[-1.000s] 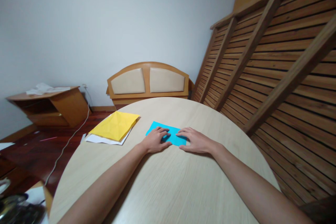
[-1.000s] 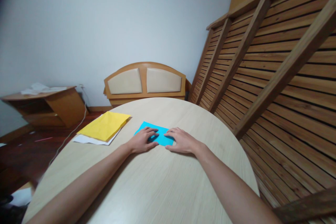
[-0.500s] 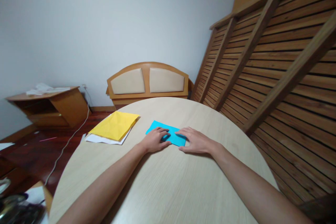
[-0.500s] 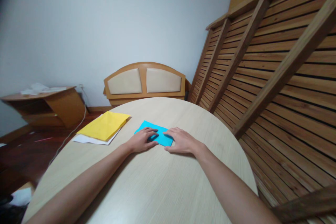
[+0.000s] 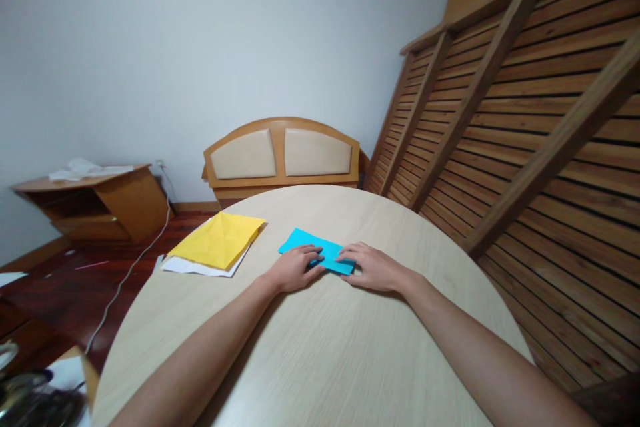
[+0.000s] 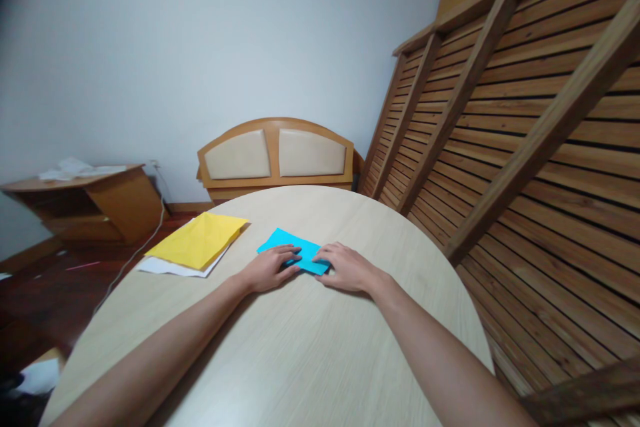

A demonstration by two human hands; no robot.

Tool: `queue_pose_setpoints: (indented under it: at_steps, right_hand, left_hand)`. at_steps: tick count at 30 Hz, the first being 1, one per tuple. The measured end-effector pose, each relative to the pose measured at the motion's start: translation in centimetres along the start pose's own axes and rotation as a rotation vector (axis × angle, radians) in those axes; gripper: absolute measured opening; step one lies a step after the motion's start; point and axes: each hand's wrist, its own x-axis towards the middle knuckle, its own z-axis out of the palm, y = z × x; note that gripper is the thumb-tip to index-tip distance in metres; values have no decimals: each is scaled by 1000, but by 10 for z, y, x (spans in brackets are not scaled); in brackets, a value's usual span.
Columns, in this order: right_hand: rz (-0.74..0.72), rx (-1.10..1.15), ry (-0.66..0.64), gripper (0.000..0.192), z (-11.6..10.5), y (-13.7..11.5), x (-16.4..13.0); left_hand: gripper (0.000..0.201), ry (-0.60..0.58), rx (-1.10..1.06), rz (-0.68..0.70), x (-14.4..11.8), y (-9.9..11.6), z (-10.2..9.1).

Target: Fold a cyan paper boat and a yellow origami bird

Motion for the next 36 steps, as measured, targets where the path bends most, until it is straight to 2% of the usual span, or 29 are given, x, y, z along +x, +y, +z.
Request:
queue_pose_setpoints:
  at_steps: [5, 12, 17, 27, 31, 36]
  right_hand:
    - [-2, 12, 10, 29, 5, 8, 2]
    - [-28, 56, 20, 28, 3, 12, 1]
    - [54, 38, 76, 20, 8, 13, 3]
    - [229, 46, 163, 20, 11, 11, 7]
    - [281, 114, 209, 25, 14, 13, 6]
    - [302, 76, 245, 35, 25, 18, 9]
  left_hand:
    - [38, -26, -16, 46, 0, -4, 2]
    - [35, -9, 20, 97, 0, 2, -4]
    - [31, 23, 54, 41, 2, 3, -3]
    - [21, 33, 91, -112, 2, 2, -3]
    - [23, 49, 79, -117, 2, -1, -1]
    - [20, 54, 70, -151, 2, -2, 0]
